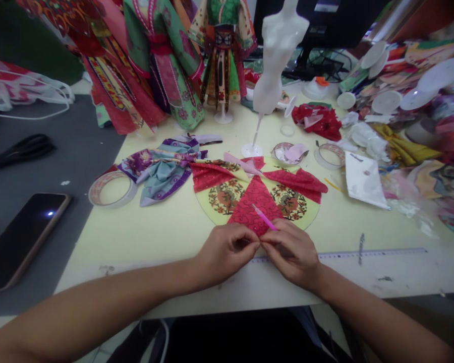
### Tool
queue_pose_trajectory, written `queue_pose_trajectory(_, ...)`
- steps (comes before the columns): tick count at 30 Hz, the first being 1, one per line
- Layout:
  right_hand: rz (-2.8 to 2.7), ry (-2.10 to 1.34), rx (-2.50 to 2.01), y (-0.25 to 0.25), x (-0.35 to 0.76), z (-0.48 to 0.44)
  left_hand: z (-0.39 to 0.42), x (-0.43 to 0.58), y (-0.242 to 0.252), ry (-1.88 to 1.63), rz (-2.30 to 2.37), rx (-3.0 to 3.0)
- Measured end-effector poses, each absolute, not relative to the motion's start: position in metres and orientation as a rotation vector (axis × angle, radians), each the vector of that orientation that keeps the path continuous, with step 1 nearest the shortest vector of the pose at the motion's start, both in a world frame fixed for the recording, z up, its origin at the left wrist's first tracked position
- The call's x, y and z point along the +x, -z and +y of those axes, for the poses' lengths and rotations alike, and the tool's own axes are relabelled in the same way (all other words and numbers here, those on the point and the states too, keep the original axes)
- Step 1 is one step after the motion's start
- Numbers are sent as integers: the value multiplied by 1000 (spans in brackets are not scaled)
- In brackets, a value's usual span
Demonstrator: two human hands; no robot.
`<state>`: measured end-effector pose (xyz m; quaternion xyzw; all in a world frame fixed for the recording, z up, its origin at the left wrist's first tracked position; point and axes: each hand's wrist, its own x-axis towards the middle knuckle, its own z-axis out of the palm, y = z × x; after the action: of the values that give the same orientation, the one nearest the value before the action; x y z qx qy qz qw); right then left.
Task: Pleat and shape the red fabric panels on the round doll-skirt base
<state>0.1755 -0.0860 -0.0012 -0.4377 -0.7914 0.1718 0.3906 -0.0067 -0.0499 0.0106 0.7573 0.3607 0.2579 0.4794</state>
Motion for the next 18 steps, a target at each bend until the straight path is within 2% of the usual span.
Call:
queue_pose_trajectory(12, -2013, -450, -1112, -2, 173, -84, -52, -5, -9, -704, 885, 1969)
queue_pose_trajectory(18, -1949, -596, -1125, -5, 170, -84, -56, -2, -11, -739, 860, 2023)
